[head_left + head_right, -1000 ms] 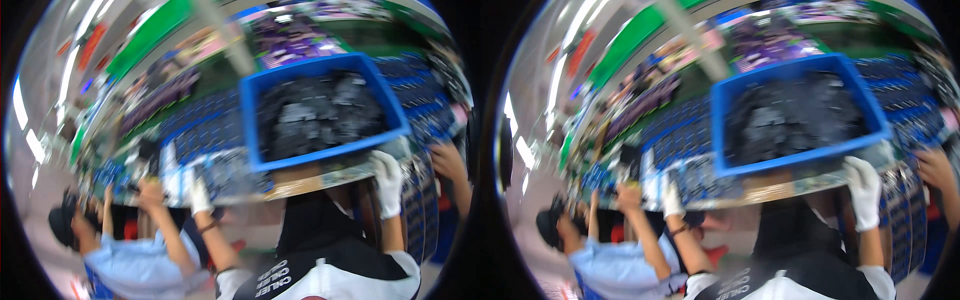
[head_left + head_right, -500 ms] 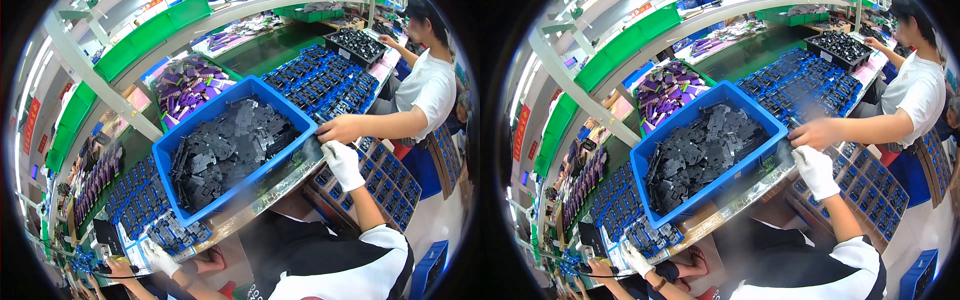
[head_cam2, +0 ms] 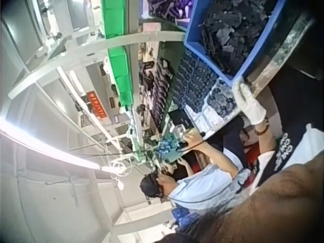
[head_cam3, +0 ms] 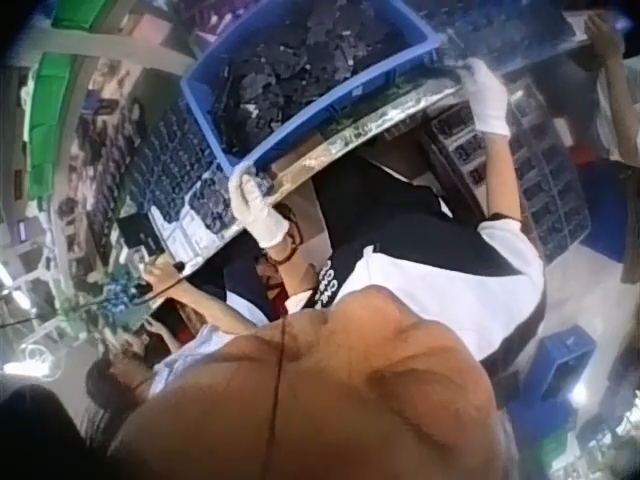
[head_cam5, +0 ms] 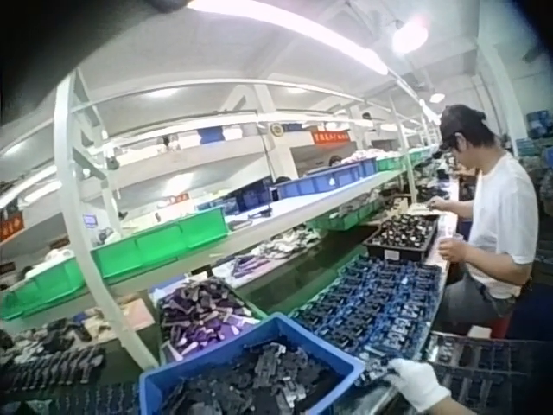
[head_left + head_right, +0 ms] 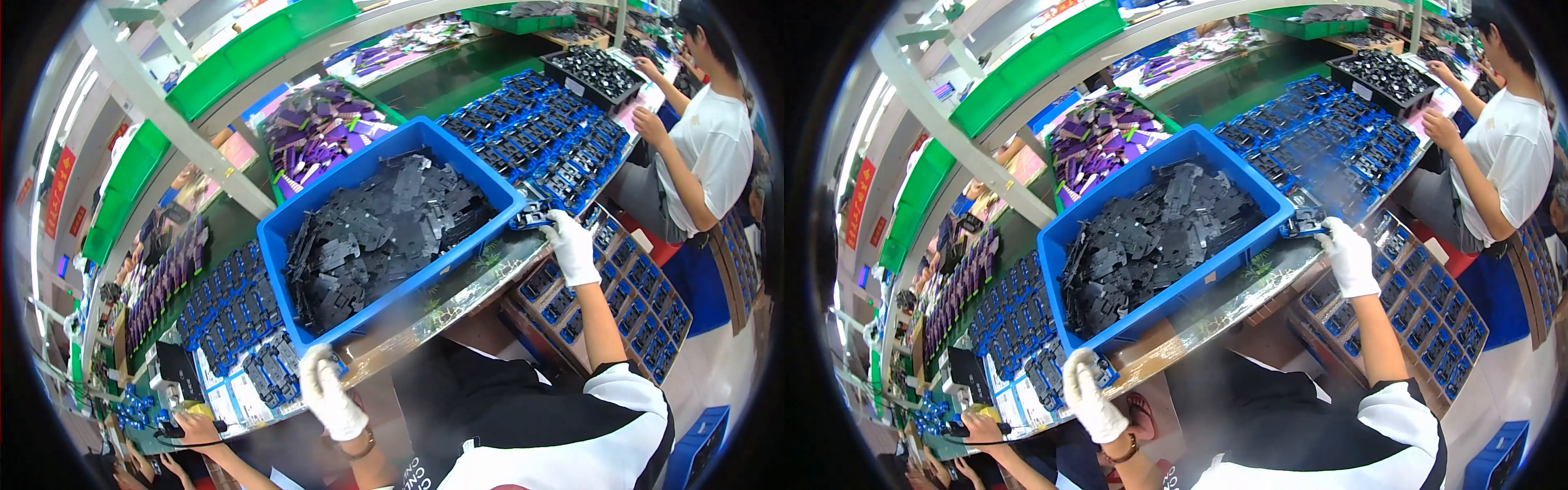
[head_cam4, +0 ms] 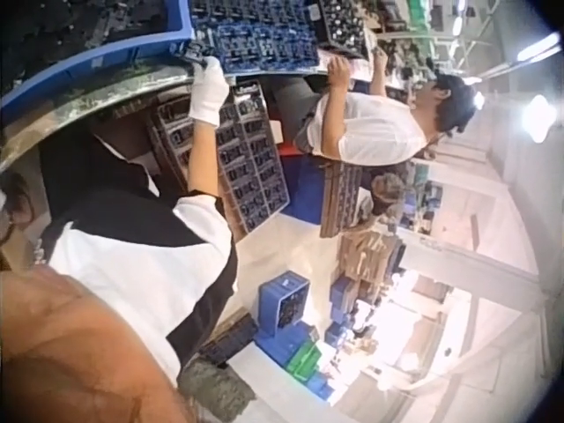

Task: The person assembles toy cars by taking chassis components from a bin, attaching them onto toy car bodies by hand, and placing the assembled cars on the table.

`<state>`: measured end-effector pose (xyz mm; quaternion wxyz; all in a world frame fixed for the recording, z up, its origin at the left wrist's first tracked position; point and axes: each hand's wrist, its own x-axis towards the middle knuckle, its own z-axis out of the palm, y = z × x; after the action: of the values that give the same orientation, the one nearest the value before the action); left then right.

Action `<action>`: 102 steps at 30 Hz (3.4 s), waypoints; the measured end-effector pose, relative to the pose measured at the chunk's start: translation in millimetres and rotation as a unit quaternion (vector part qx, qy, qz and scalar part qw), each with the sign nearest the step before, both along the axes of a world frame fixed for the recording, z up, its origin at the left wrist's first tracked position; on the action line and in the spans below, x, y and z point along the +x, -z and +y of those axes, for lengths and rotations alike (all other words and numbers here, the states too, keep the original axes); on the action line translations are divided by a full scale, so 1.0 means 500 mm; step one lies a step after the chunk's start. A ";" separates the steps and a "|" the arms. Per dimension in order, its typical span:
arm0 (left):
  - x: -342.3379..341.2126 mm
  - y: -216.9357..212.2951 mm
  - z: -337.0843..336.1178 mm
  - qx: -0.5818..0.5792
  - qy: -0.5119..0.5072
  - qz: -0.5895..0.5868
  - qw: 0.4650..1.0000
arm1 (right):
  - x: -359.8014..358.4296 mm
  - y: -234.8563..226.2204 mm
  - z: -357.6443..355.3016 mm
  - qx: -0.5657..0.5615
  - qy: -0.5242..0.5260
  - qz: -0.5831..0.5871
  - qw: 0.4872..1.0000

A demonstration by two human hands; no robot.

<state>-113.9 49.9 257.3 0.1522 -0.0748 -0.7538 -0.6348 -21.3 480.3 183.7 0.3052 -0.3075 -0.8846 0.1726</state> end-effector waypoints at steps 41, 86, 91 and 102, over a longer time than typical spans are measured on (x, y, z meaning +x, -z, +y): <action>0.031 0.018 0.131 0.613 0.272 -0.295 0.680 | -0.332 -0.234 -0.170 0.432 -0.423 -0.052 0.795; 0.027 0.021 0.104 0.581 0.289 -0.259 0.716 | -0.173 -0.289 -0.182 0.100 -0.409 -0.111 0.900; 0.035 0.040 0.129 0.638 0.301 -0.228 0.671 | -0.105 -0.273 -0.348 0.068 -0.380 0.025 0.922; 0.055 0.070 0.162 0.609 0.265 -0.150 0.732 | -0.081 -0.205 -0.480 0.083 -0.406 0.071 0.907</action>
<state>-86.4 131.1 222.4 -0.1244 -0.0668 -0.1684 -0.9755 -61.8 240.1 286.4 0.2954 0.1179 -0.9199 0.2293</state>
